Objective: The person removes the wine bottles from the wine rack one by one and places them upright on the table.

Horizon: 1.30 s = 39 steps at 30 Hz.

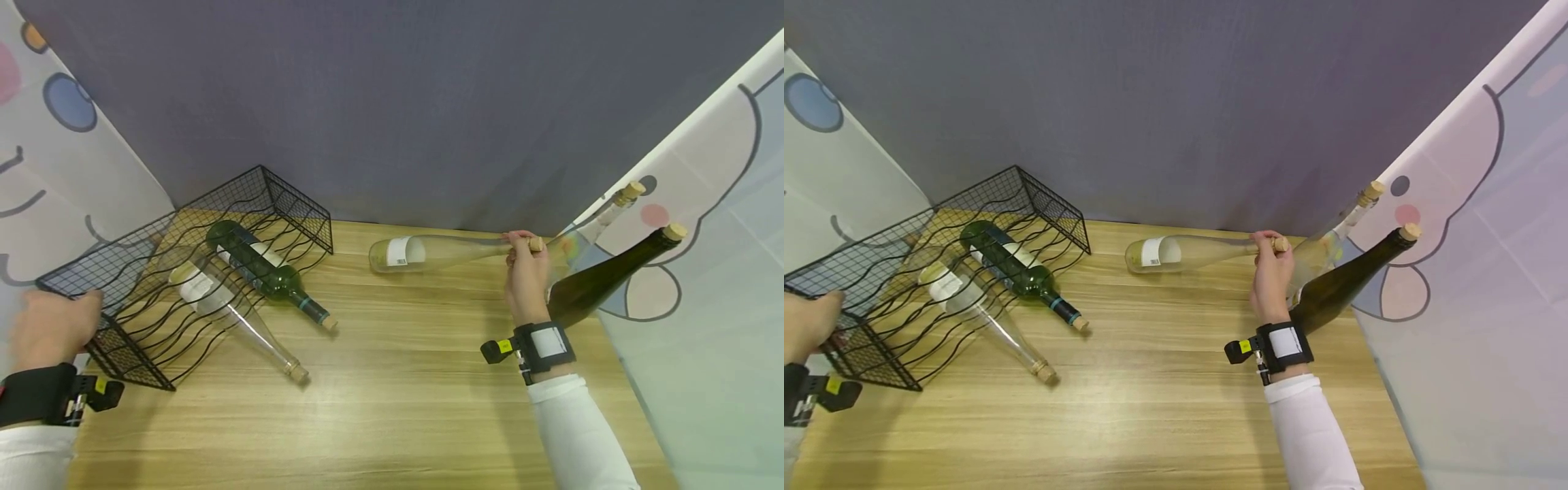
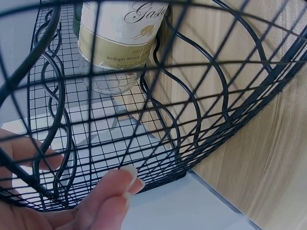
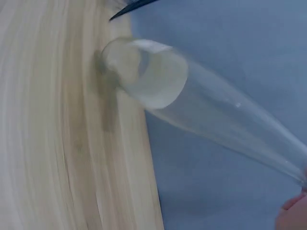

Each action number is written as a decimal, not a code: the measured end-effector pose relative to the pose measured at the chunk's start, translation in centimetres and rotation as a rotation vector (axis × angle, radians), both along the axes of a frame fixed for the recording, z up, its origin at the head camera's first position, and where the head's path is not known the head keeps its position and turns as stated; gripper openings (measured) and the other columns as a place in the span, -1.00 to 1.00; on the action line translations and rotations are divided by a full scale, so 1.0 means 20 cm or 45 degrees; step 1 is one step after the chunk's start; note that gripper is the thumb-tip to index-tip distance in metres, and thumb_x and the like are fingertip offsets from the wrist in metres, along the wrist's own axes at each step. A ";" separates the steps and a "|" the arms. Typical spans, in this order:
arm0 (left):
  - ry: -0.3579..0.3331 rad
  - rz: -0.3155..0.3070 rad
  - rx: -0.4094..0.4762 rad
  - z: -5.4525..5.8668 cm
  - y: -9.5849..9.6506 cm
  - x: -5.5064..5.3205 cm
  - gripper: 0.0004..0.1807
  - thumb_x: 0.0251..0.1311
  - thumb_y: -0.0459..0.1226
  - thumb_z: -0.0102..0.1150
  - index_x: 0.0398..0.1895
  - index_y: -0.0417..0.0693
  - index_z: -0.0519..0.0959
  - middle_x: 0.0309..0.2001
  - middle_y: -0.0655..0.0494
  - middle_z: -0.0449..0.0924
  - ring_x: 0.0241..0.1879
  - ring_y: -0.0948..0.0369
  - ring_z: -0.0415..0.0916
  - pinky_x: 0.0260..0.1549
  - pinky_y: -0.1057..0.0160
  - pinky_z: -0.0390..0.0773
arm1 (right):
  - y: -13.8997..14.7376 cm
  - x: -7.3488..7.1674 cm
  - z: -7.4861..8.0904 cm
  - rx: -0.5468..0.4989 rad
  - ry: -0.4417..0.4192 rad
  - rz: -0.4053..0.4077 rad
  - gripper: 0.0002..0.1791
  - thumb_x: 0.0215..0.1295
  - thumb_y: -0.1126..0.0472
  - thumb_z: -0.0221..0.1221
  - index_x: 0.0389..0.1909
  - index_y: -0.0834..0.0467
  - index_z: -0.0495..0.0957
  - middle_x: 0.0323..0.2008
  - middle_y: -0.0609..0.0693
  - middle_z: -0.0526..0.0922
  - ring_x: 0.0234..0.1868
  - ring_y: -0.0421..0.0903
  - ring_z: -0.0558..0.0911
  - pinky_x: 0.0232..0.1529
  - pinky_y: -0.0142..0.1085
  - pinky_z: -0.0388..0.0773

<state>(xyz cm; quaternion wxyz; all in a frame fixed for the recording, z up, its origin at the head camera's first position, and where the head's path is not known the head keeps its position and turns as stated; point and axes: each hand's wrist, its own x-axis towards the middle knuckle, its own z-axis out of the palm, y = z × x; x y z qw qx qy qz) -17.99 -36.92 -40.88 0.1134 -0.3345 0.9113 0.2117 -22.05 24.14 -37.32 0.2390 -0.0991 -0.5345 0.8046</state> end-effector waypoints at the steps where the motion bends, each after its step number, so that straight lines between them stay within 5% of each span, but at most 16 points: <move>1: -0.002 0.000 0.002 0.00 0.00 0.00 -0.07 0.41 0.00 -0.49 0.31 -0.73 -0.52 -0.12 -0.77 0.23 -0.18 -0.48 0.36 -0.33 -0.25 0.48 | 0.00 -0.01 -0.01 -0.002 0.014 -0.004 -0.93 0.37 0.36 0.10 -0.33 0.18 0.47 -0.32 0.00 0.59 -0.39 -0.19 0.39 -0.42 -0.46 0.27; 6: 0.013 0.004 0.010 0.01 0.02 0.01 -0.09 0.42 -0.02 -0.50 0.31 -0.73 -0.50 -0.11 -0.77 0.19 -0.18 -0.48 0.34 -0.29 -0.27 0.47 | 0.02 -0.01 -0.02 -0.021 0.115 0.125 -0.91 0.33 0.39 0.13 -0.31 0.19 0.40 -0.25 0.06 0.68 -0.12 -0.07 0.60 -0.19 -0.39 0.55; 10: 0.016 0.012 0.019 0.02 0.02 0.02 -0.11 0.42 -0.03 -0.52 0.32 -0.73 -0.49 -0.02 -0.82 0.15 -0.19 -0.47 0.31 -0.27 -0.28 0.45 | 0.03 0.00 -0.04 -0.044 0.197 0.295 -0.83 0.29 0.47 0.12 -0.21 0.25 0.34 -0.25 0.14 0.76 -0.15 0.01 0.70 -0.16 -0.25 0.70; 14: 0.016 0.001 0.018 0.01 0.01 0.02 -0.09 0.42 -0.01 -0.49 0.32 -0.75 -0.47 -0.06 -0.81 0.15 -0.22 -0.45 0.32 -0.32 -0.27 0.44 | 0.04 0.01 -0.06 -0.041 0.281 0.346 -0.82 0.29 0.53 0.09 -0.18 0.28 0.33 -0.31 0.18 0.77 -0.22 0.06 0.73 -0.18 -0.23 0.73; 18: 0.019 0.004 0.012 -0.01 -0.01 0.01 -0.09 0.42 -0.01 -0.48 0.32 -0.74 -0.45 -0.24 -0.66 0.17 -0.30 -0.40 0.36 -0.44 -0.18 0.44 | 0.03 0.01 -0.07 0.021 0.334 0.310 -0.84 0.26 0.54 0.11 -0.22 0.31 0.37 -0.35 0.17 0.78 -0.27 0.06 0.74 -0.18 -0.23 0.73; 27: 0.001 0.008 -0.002 -0.01 0.00 0.00 -0.08 0.41 -0.01 -0.48 0.32 -0.75 -0.44 -0.11 -0.78 0.19 -0.24 -0.44 0.38 -0.43 -0.19 0.48 | -0.05 0.05 -0.04 0.340 0.434 0.157 -0.88 0.18 0.52 0.21 -0.32 0.31 0.50 -0.36 0.07 0.78 -0.31 -0.01 0.75 -0.20 -0.34 0.72; 35: 0.004 -0.008 0.049 0.01 0.01 0.00 -0.05 0.39 0.03 -0.46 0.32 -0.75 -0.44 0.14 -0.88 0.04 -0.01 -0.57 0.21 -0.19 -0.35 0.44 | -0.22 0.09 -0.01 0.753 0.541 0.015 -0.84 0.10 0.59 0.22 -0.37 0.58 0.43 -0.36 -0.16 0.71 -0.33 -0.22 0.69 -0.27 -0.52 0.64; 39: 0.018 -0.011 0.048 0.00 0.01 0.00 -0.06 0.40 0.01 -0.44 0.31 -0.76 -0.44 -0.04 -0.84 0.14 -0.17 -0.50 0.32 -0.33 -0.27 0.46 | -0.29 0.12 0.01 1.023 0.650 0.000 -0.90 0.05 0.60 0.22 -0.40 0.55 0.50 -0.41 0.07 0.69 -0.33 -0.22 0.62 -0.25 -0.51 0.56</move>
